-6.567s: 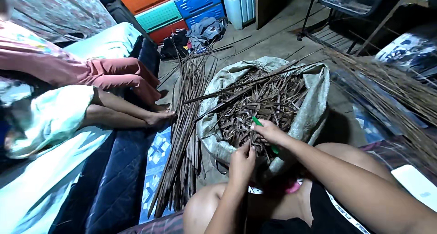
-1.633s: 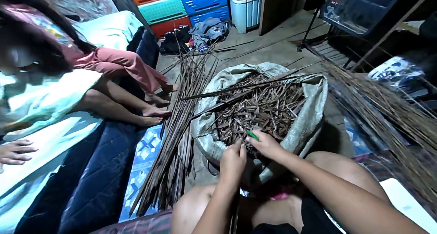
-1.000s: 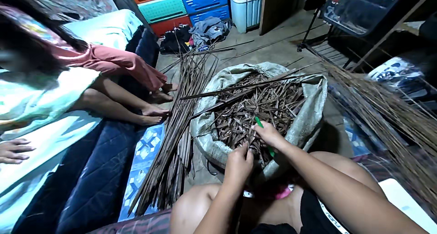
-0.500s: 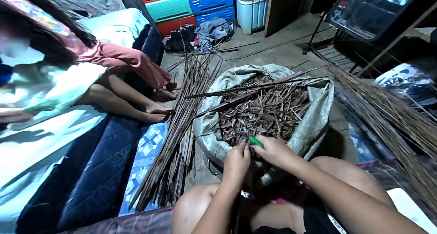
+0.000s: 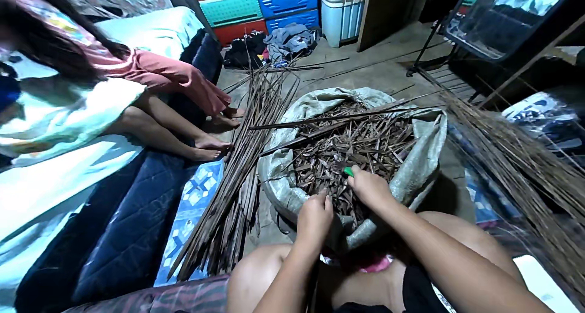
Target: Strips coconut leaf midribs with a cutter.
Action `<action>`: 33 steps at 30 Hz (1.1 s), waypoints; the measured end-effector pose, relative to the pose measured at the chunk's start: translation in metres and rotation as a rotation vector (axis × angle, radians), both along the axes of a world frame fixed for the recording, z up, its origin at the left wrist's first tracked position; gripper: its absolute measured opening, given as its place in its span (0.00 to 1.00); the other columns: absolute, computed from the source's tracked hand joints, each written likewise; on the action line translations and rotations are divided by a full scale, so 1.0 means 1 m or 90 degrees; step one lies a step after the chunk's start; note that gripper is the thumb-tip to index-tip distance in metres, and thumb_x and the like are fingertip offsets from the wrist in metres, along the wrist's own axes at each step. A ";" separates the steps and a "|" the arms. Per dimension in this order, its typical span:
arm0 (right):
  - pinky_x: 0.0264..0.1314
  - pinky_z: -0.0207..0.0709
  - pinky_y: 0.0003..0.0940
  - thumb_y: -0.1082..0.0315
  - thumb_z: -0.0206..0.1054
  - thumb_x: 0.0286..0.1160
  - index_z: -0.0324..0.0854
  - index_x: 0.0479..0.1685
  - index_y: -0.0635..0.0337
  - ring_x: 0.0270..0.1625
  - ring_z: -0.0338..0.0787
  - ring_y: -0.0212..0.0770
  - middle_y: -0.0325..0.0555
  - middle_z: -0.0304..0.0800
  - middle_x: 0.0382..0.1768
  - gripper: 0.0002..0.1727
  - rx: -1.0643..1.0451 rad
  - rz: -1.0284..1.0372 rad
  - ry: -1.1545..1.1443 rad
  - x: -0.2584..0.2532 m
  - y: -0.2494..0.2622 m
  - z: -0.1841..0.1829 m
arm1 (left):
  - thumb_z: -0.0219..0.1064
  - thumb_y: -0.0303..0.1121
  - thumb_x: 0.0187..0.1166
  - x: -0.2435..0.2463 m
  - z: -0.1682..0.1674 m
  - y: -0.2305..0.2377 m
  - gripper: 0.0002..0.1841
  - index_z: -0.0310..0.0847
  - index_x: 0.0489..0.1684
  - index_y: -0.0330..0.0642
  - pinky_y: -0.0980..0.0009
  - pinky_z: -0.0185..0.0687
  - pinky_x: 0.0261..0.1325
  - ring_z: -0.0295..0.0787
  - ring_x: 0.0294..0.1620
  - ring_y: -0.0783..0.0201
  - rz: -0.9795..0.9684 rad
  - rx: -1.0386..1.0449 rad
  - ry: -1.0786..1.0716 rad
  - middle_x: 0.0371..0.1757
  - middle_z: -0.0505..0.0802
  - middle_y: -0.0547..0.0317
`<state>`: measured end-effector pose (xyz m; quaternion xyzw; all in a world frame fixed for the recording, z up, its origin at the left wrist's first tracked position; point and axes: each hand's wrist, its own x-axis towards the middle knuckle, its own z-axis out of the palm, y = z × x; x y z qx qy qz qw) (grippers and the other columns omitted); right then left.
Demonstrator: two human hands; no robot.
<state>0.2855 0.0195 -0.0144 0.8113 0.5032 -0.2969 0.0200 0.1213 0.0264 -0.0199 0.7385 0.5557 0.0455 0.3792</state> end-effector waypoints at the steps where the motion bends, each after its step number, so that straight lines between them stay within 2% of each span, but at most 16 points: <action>1: 0.64 0.79 0.64 0.55 0.46 0.95 0.72 0.74 0.62 0.66 0.89 0.64 0.64 0.89 0.61 0.23 0.008 -0.008 0.008 0.002 0.001 0.003 | 0.49 0.37 0.94 0.000 0.001 0.001 0.23 0.78 0.80 0.40 0.48 0.75 0.77 0.87 0.71 0.48 0.003 -0.005 0.001 0.67 0.91 0.42; 5: 0.62 0.79 0.65 0.55 0.48 0.94 0.76 0.69 0.62 0.61 0.90 0.64 0.65 0.90 0.55 0.22 0.019 0.060 0.116 -0.013 -0.017 0.013 | 0.49 0.37 0.94 -0.001 -0.001 0.005 0.23 0.78 0.79 0.40 0.47 0.76 0.76 0.87 0.71 0.48 0.006 -0.016 0.005 0.68 0.90 0.42; 6: 0.61 0.79 0.65 0.56 0.49 0.94 0.76 0.68 0.62 0.60 0.90 0.64 0.64 0.90 0.54 0.22 0.005 0.085 0.139 -0.019 -0.023 0.013 | 0.49 0.36 0.93 -0.001 -0.001 0.005 0.22 0.82 0.75 0.38 0.46 0.77 0.73 0.88 0.68 0.47 0.008 -0.015 0.008 0.65 0.91 0.41; 8: 0.62 0.79 0.65 0.56 0.49 0.94 0.76 0.70 0.61 0.60 0.90 0.64 0.64 0.90 0.54 0.21 -0.021 0.121 0.171 -0.027 -0.033 0.014 | 0.50 0.34 0.90 0.000 -0.002 0.005 0.19 0.88 0.56 0.33 0.46 0.80 0.65 0.90 0.60 0.46 0.018 -0.007 0.011 0.56 0.92 0.41; 11: 0.61 0.80 0.63 0.57 0.48 0.94 0.76 0.69 0.61 0.60 0.90 0.63 0.63 0.90 0.54 0.20 -0.031 0.134 0.168 -0.030 -0.038 0.013 | 0.51 0.33 0.90 -0.002 -0.003 0.005 0.19 0.90 0.52 0.32 0.46 0.81 0.63 0.91 0.58 0.46 0.025 0.001 0.007 0.54 0.93 0.41; 13: 0.63 0.80 0.63 0.57 0.48 0.94 0.75 0.70 0.61 0.63 0.90 0.63 0.63 0.90 0.56 0.21 -0.033 0.134 0.133 -0.031 -0.035 0.012 | 0.51 0.33 0.90 -0.002 -0.003 0.005 0.19 0.89 0.43 0.31 0.46 0.81 0.59 0.90 0.54 0.47 0.023 0.014 0.008 0.49 0.92 0.41; 14: 0.63 0.80 0.63 0.57 0.47 0.94 0.74 0.70 0.61 0.64 0.90 0.63 0.63 0.90 0.57 0.21 -0.032 0.132 0.110 -0.032 -0.033 0.011 | 0.51 0.34 0.90 -0.001 -0.002 0.005 0.19 0.88 0.42 0.31 0.46 0.81 0.58 0.90 0.53 0.46 0.020 0.020 0.011 0.47 0.92 0.41; 15: 0.64 0.80 0.63 0.56 0.47 0.95 0.74 0.71 0.61 0.65 0.90 0.63 0.63 0.90 0.58 0.22 -0.031 0.128 0.086 -0.033 -0.031 0.010 | 0.51 0.34 0.90 0.000 -0.003 0.005 0.19 0.88 0.43 0.31 0.46 0.81 0.59 0.90 0.54 0.46 0.015 0.031 0.012 0.48 0.92 0.40; 18: 0.64 0.80 0.63 0.55 0.47 0.95 0.72 0.74 0.61 0.66 0.90 0.64 0.64 0.89 0.62 0.23 -0.029 0.096 0.022 -0.031 -0.018 0.004 | 0.51 0.36 0.93 0.002 -0.003 0.005 0.21 0.84 0.71 0.35 0.48 0.77 0.75 0.88 0.68 0.47 0.007 0.021 0.012 0.64 0.92 0.40; 19: 0.64 0.80 0.64 0.56 0.47 0.95 0.72 0.76 0.62 0.66 0.90 0.65 0.65 0.89 0.62 0.23 -0.023 0.073 0.011 -0.028 -0.014 0.001 | 0.51 0.37 0.93 0.002 -0.004 0.004 0.21 0.83 0.74 0.37 0.48 0.76 0.76 0.88 0.69 0.47 0.005 0.023 0.009 0.65 0.92 0.41; 22: 0.66 0.79 0.64 0.57 0.46 0.95 0.72 0.76 0.62 0.67 0.89 0.64 0.65 0.88 0.63 0.24 0.015 -0.012 0.048 -0.009 -0.002 -0.005 | 0.51 0.36 0.93 0.001 -0.004 0.001 0.21 0.82 0.75 0.37 0.47 0.76 0.75 0.88 0.69 0.47 0.005 0.026 -0.002 0.65 0.92 0.41; 24: 0.65 0.77 0.61 0.54 0.47 0.96 0.75 0.70 0.65 0.62 0.89 0.61 0.65 0.88 0.57 0.24 0.077 -0.066 0.194 0.003 0.001 -0.012 | 0.51 0.36 0.93 0.001 -0.004 0.000 0.21 0.82 0.75 0.36 0.47 0.75 0.76 0.88 0.69 0.47 0.000 0.017 -0.010 0.65 0.92 0.40; 26: 0.57 0.75 0.51 0.55 0.52 0.96 0.78 0.62 0.69 0.48 0.83 0.51 0.59 0.83 0.46 0.23 0.139 -0.112 0.364 0.005 0.002 -0.021 | 0.53 0.35 0.92 0.003 -0.005 -0.002 0.21 0.83 0.73 0.35 0.47 0.76 0.75 0.89 0.68 0.46 -0.017 0.014 -0.033 0.64 0.92 0.39; 29: 0.38 0.73 0.34 0.62 0.55 0.94 0.78 0.61 0.68 0.31 0.75 0.36 0.46 0.77 0.35 0.16 0.160 -0.183 0.502 -0.001 0.002 -0.028 | 0.56 0.34 0.90 0.007 -0.004 -0.008 0.20 0.84 0.71 0.35 0.49 0.78 0.73 0.90 0.65 0.49 -0.032 -0.007 -0.075 0.61 0.93 0.41; 31: 0.28 0.70 0.30 0.64 0.53 0.94 0.76 0.64 0.66 0.24 0.72 0.33 0.41 0.74 0.30 0.15 0.161 -0.238 0.539 -0.001 0.004 -0.027 | 0.57 0.35 0.89 0.008 -0.001 -0.010 0.21 0.82 0.75 0.38 0.51 0.78 0.74 0.90 0.66 0.51 -0.034 -0.035 -0.072 0.63 0.93 0.43; 33: 0.26 0.68 0.29 0.62 0.52 0.95 0.75 0.65 0.65 0.22 0.70 0.32 0.40 0.72 0.27 0.16 0.188 -0.272 0.534 0.005 0.007 -0.028 | 0.58 0.35 0.88 0.007 0.001 -0.010 0.20 0.83 0.74 0.40 0.51 0.79 0.71 0.91 0.63 0.52 -0.030 -0.049 -0.070 0.61 0.94 0.44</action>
